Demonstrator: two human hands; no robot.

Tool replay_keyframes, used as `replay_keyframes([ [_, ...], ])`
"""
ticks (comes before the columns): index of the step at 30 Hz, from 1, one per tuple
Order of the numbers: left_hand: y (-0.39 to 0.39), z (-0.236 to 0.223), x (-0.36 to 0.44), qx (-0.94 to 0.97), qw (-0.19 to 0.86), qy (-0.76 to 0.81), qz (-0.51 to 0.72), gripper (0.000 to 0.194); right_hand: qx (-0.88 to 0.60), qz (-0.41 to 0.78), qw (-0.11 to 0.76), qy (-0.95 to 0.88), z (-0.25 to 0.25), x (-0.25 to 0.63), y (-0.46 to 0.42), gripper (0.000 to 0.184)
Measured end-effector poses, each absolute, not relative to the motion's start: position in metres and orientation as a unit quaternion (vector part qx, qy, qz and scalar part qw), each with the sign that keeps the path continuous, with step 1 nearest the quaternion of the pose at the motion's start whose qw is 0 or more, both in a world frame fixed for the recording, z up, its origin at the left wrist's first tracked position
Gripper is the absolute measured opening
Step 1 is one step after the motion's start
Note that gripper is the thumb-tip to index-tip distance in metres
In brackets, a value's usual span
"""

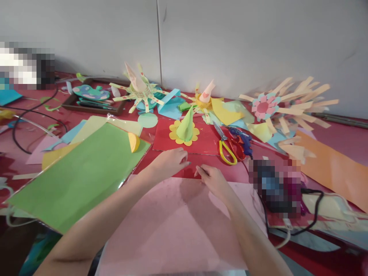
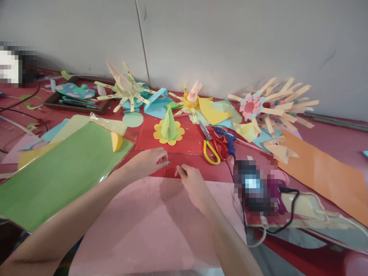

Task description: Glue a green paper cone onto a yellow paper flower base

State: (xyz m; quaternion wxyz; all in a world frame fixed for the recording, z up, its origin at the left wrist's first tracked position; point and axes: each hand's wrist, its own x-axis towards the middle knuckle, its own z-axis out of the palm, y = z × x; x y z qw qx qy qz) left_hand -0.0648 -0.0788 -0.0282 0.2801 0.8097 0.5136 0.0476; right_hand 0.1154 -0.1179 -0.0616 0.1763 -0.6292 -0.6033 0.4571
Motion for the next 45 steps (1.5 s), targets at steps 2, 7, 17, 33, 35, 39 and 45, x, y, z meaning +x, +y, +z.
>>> replay_keyframes([
  [2,-0.096,-0.029,-0.067,0.828,0.201,0.522,0.049,0.016,-0.624,0.472,0.185,-0.594,-0.065,0.117,-0.119,0.036],
  [7,-0.135,-0.039,-0.071,0.820,0.138,0.554,0.041,0.019,-0.636,0.442,0.164,-0.611,-0.067,0.116,-0.120,0.038],
  [17,-0.152,-0.054,-0.068,0.815,0.150,0.558,0.035,0.006,-0.623,0.436,0.158,-0.630,-0.061,0.111,-0.120,0.038],
  [33,-0.182,-0.074,-0.066,0.893,0.005,0.442,0.085,0.020,-0.600,0.474,0.140,-0.629,-0.057,0.107,-0.123,0.035],
  [35,-0.184,-0.076,-0.066,0.900,-0.015,0.426,0.092,0.021,-0.595,0.470,0.128,-0.639,-0.056,0.105,-0.125,0.035],
  [39,-0.185,-0.079,-0.066,0.903,-0.026,0.414,0.110,0.025,-0.576,0.468,0.075,-0.665,-0.057,0.102,-0.129,0.035],
  [45,-0.184,-0.080,-0.065,0.902,0.003,0.418,0.103,0.029,-0.589,0.383,0.034,-0.711,-0.056,0.098,-0.136,0.036],
])
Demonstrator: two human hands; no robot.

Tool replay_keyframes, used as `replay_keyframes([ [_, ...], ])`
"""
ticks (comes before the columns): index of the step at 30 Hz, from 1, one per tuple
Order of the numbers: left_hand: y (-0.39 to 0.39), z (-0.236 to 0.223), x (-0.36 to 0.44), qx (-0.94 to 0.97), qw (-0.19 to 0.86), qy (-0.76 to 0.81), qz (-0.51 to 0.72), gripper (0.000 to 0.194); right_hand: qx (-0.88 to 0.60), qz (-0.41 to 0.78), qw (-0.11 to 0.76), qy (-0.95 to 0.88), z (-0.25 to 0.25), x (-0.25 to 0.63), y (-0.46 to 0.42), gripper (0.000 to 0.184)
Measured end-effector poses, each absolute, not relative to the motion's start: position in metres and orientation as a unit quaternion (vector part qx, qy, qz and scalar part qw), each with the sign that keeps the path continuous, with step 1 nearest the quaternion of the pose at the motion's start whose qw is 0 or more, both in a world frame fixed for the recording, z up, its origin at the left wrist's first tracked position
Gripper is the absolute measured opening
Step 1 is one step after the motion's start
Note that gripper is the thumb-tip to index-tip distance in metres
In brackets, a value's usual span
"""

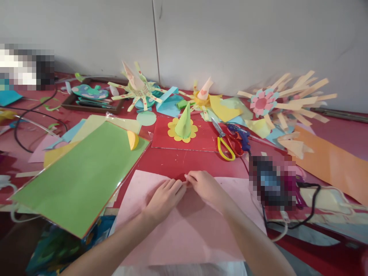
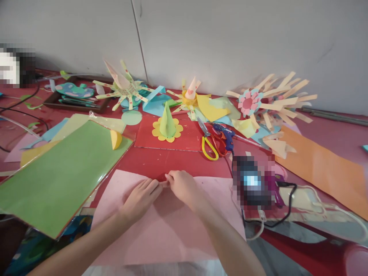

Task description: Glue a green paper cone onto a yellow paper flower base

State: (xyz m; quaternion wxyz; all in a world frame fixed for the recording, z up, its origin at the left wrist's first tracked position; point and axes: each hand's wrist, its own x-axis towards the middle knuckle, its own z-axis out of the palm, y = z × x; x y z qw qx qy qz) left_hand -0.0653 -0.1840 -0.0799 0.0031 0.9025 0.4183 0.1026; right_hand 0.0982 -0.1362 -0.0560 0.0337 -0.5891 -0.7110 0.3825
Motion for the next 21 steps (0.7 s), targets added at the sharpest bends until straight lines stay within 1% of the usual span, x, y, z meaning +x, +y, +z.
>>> replay_keyframes([
  [5,-0.183,-0.079,-0.067,0.892,0.012,0.428,0.146,0.028,-0.604,0.318,0.032,-0.730,-0.052,0.098,-0.144,0.036],
  [9,-0.181,-0.080,-0.068,0.873,0.066,0.461,0.143,0.027,-0.617,0.275,0.048,-0.736,-0.056,0.102,-0.151,0.033],
  [11,-0.180,-0.082,-0.069,0.853,0.105,0.487,0.154,0.027,-0.619,0.249,0.109,-0.737,-0.061,0.106,-0.154,0.030],
  [14,-0.181,-0.087,-0.069,0.805,0.166,0.542,0.173,0.029,-0.612,0.177,0.226,-0.737,-0.069,0.113,-0.159,0.033],
  [16,-0.182,-0.090,-0.068,0.782,0.180,0.570,0.176,0.033,-0.591,0.137,0.253,-0.754,-0.075,0.117,-0.164,0.035],
  [18,-0.183,-0.092,-0.067,0.802,0.152,0.555,0.161,0.036,-0.556,0.121,0.248,-0.784,-0.080,0.119,-0.170,0.035],
  [21,-0.182,-0.090,-0.065,0.859,0.063,0.500,0.091,0.038,-0.514,0.116,0.225,-0.820,-0.089,0.119,-0.178,0.037],
])
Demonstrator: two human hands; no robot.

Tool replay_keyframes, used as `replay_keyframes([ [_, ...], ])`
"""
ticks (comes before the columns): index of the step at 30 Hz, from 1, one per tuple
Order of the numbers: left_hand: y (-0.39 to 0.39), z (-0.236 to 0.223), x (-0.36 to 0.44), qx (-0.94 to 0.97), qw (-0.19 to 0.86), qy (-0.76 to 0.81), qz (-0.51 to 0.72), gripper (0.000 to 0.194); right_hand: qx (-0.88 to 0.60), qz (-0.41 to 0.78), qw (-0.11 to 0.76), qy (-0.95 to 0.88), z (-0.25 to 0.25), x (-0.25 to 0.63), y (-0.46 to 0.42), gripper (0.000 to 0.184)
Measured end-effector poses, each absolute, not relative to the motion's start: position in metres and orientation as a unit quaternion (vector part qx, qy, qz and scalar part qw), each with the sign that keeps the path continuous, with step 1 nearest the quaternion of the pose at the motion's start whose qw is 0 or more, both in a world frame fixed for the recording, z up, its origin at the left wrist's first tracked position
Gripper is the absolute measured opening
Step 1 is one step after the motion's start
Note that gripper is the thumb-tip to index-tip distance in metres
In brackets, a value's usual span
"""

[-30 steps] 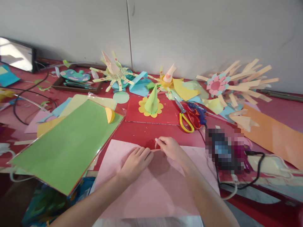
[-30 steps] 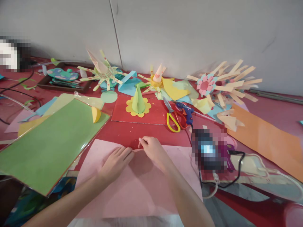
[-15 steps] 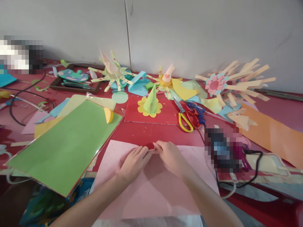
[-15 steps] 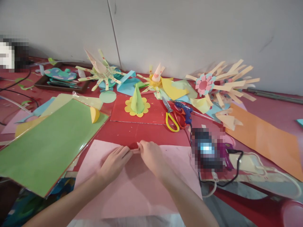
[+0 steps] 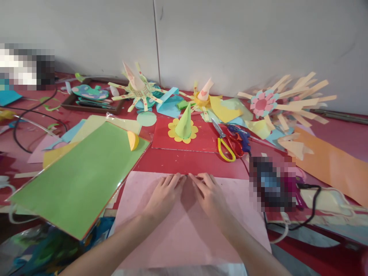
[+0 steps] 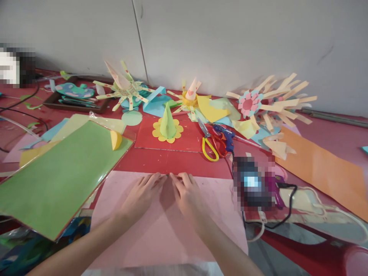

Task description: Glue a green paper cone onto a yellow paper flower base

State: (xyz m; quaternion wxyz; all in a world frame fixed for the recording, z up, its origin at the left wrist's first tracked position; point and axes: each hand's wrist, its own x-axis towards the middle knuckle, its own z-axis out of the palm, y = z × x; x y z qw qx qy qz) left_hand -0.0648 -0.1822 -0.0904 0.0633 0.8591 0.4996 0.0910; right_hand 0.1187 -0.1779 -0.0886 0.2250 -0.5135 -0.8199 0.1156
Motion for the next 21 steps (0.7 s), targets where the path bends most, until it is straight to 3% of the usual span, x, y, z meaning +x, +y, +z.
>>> replay_keyframes([
  [4,-0.182,-0.085,-0.059,0.883,-0.023,0.469,0.009,0.041,-0.517,0.069,0.200,-0.830,-0.098,0.114,-0.184,0.039],
  [11,-0.183,-0.080,-0.050,0.888,-0.084,0.450,-0.048,0.045,-0.492,0.025,0.183,-0.851,-0.103,0.111,-0.185,0.038],
  [18,-0.180,-0.072,-0.047,0.893,-0.069,0.437,-0.080,0.043,-0.538,0.173,0.189,-0.803,-0.070,0.115,-0.150,0.036],
  [21,-0.176,-0.069,-0.053,0.897,-0.036,0.432,-0.084,0.041,-0.565,0.162,0.174,-0.790,-0.053,0.115,-0.120,0.035],
])
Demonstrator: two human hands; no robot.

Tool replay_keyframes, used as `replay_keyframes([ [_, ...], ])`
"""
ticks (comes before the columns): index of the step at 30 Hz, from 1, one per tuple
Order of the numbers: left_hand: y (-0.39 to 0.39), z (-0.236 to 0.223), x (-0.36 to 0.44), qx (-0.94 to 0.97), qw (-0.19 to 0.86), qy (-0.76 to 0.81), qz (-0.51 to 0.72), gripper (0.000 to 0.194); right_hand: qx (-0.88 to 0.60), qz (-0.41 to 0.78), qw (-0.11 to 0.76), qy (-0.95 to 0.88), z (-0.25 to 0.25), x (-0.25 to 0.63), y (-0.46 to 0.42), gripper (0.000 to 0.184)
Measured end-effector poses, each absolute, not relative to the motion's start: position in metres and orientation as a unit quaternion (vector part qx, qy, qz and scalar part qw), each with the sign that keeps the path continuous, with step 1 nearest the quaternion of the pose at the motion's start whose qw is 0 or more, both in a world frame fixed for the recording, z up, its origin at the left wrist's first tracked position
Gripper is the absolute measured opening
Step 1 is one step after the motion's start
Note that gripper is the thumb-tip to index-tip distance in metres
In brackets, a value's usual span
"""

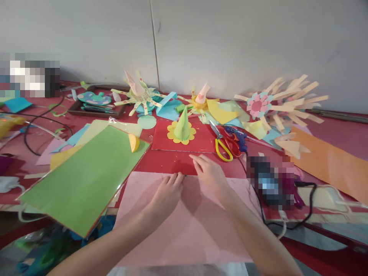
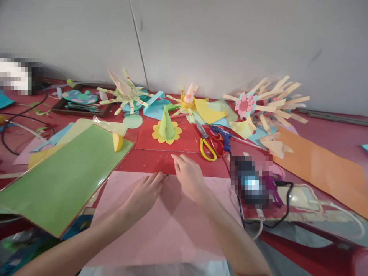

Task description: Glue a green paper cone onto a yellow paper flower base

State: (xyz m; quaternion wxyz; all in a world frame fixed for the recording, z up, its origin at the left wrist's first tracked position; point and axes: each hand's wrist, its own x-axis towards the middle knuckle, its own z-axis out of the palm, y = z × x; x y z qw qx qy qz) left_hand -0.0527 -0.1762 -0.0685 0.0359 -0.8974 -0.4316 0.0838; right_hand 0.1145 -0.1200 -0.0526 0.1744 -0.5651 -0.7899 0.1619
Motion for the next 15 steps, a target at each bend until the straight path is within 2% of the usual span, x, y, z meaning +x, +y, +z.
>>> replay_keyframes([
  [7,-0.173,-0.066,-0.064,-0.905,-0.008,-0.422,0.050,0.047,-0.435,0.132,0.121,-0.883,-0.059,0.109,-0.073,0.035],
  [10,-0.173,-0.061,-0.062,-0.908,-0.006,-0.413,0.071,0.046,-0.422,0.105,0.122,-0.892,-0.070,0.109,-0.067,0.023],
  [13,-0.161,-0.053,-0.067,-0.902,-0.078,-0.420,0.058,0.041,-0.428,0.135,0.135,-0.883,-0.076,0.114,-0.065,0.010],
  [15,-0.146,-0.048,-0.076,-0.883,-0.159,-0.441,0.021,0.039,-0.428,0.187,0.141,-0.873,-0.077,0.118,-0.064,0.008],
])
